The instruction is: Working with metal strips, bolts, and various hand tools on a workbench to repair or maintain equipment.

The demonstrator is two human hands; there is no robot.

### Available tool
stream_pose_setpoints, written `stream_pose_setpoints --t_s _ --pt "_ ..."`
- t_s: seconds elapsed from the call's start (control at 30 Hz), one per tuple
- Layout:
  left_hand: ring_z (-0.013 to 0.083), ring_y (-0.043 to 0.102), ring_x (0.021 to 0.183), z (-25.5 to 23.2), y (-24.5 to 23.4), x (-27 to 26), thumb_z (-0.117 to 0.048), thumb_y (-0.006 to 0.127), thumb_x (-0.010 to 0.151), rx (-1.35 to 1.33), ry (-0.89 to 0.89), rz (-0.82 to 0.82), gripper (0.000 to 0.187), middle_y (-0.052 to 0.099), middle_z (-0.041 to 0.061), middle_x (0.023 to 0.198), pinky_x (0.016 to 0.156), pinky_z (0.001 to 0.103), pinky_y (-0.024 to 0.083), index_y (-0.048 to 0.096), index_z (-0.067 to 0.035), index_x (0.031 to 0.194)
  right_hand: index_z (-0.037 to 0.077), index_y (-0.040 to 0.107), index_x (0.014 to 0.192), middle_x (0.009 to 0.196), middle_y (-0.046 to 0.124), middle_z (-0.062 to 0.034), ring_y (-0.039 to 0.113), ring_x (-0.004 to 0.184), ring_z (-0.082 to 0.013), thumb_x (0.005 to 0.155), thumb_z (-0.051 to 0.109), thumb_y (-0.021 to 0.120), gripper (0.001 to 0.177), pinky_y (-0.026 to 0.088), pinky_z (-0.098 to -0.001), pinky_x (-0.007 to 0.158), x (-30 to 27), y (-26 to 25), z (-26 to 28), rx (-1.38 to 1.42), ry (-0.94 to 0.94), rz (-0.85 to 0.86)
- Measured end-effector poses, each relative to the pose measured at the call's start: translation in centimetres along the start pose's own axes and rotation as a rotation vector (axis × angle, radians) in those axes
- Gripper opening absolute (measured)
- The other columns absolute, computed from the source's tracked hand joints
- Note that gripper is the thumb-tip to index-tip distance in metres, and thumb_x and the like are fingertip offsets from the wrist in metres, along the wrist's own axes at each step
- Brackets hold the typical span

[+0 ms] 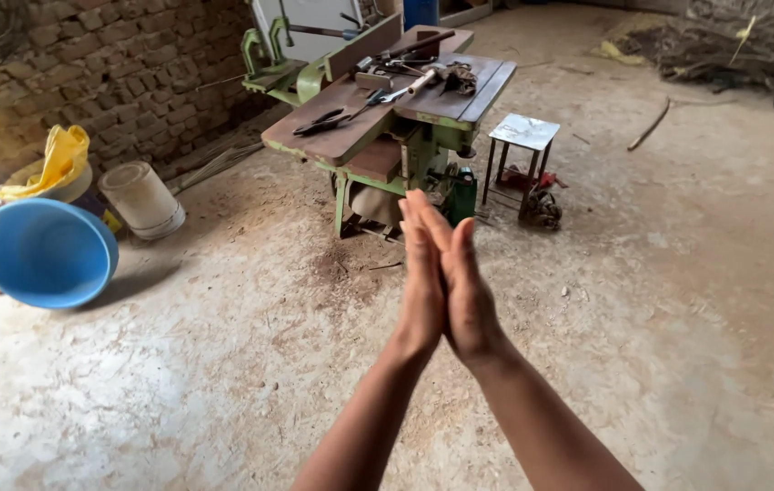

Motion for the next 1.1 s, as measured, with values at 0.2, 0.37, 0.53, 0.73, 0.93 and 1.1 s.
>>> stream_pose_setpoints --t_s 0.2,0.37,0.53,0.73,0.93,1.1 --pt "0.0265 -0.017 0.162 2.8 4.4 3.5 -0.065 0.016 0.106 -0.075 0.115 0.079 0.087 -0.014 0.01 0.176 0.129 0.041 -0.004 -0.004 -0.007 0.166 0.011 0.017 0.165 0.174 0.02 -0.0064 0.013 0.162 -0.0225 0.098 0.072 0.025 0.091 0.009 -0.0402 0.128 3.3 -7.6 -3.4 0.031 0.055 -0.106" --pt "0.028 0.001 0.162 7.5 6.3 9.2 -0.065 0.019 0.103 -0.217 -0.031 0.047 0.086 0.007 0.014 0.175 0.127 0.041 0.005 0.012 -0.004 0.165 0.004 0.037 0.159 0.166 0.039 -0.0121 0.037 0.155 -0.0269 0.101 0.069 0.023 0.088 0.028 -0.0426 0.126 4.5 -14.0 -4.0 -0.04 0.052 -0.142" --pt "0.0284 0.025 0.158 11.4 9.1 16.0 -0.061 0.028 0.104 -0.328 -0.127 0.114 0.082 0.032 0.017 0.167 0.125 0.041 0.018 0.031 -0.004 0.161 0.001 0.055 0.145 0.15 0.058 -0.0163 0.053 0.143 -0.0272 0.103 0.063 0.026 0.08 0.041 -0.0446 0.118 8.5 -22.1 -6.8 -0.027 0.039 -0.376" --pt "0.0186 0.07 0.102 16.9 9.6 27.5 -0.03 0.059 0.104 -0.448 -0.17 -0.057 0.045 0.075 0.013 0.114 0.09 0.033 0.058 0.071 0.008 0.124 0.0 0.067 0.124 0.117 0.072 -0.011 0.069 0.11 -0.0205 0.103 0.028 0.06 0.036 0.057 -0.0416 0.097 17.2 -30.0 -9.5 -0.077 -0.022 -0.555" --pt "0.0132 0.072 0.088 21.3 10.2 37.6 -0.016 0.067 0.097 -0.582 -0.268 -0.039 0.026 0.075 0.009 0.102 0.077 0.028 0.058 0.07 0.002 0.116 0.005 0.068 0.116 0.107 0.075 -0.0077 0.072 0.095 -0.0162 0.096 0.015 0.068 0.022 0.061 -0.0378 0.088 25.2 -35.7 -12.0 -0.038 -0.039 -0.621" --pt "0.0165 0.076 0.08 22.0 11.4 44.4 -0.024 0.063 0.1 -0.655 -0.339 0.292 0.029 0.079 0.012 0.09 0.077 0.029 0.062 0.072 0.002 0.106 0.007 0.071 0.098 0.095 0.072 -0.0088 0.072 0.086 -0.0179 0.107 0.028 0.065 0.023 0.062 -0.0375 0.082 28.8 -41.5 -13.4 0.049 -0.132 -0.54"
Point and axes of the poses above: each hand's wrist, its own x-axis towards the middle knuckle, its own y-axis out of the palm, z = x × y, the point moved 6 cm from there along x, towards the middle knuckle
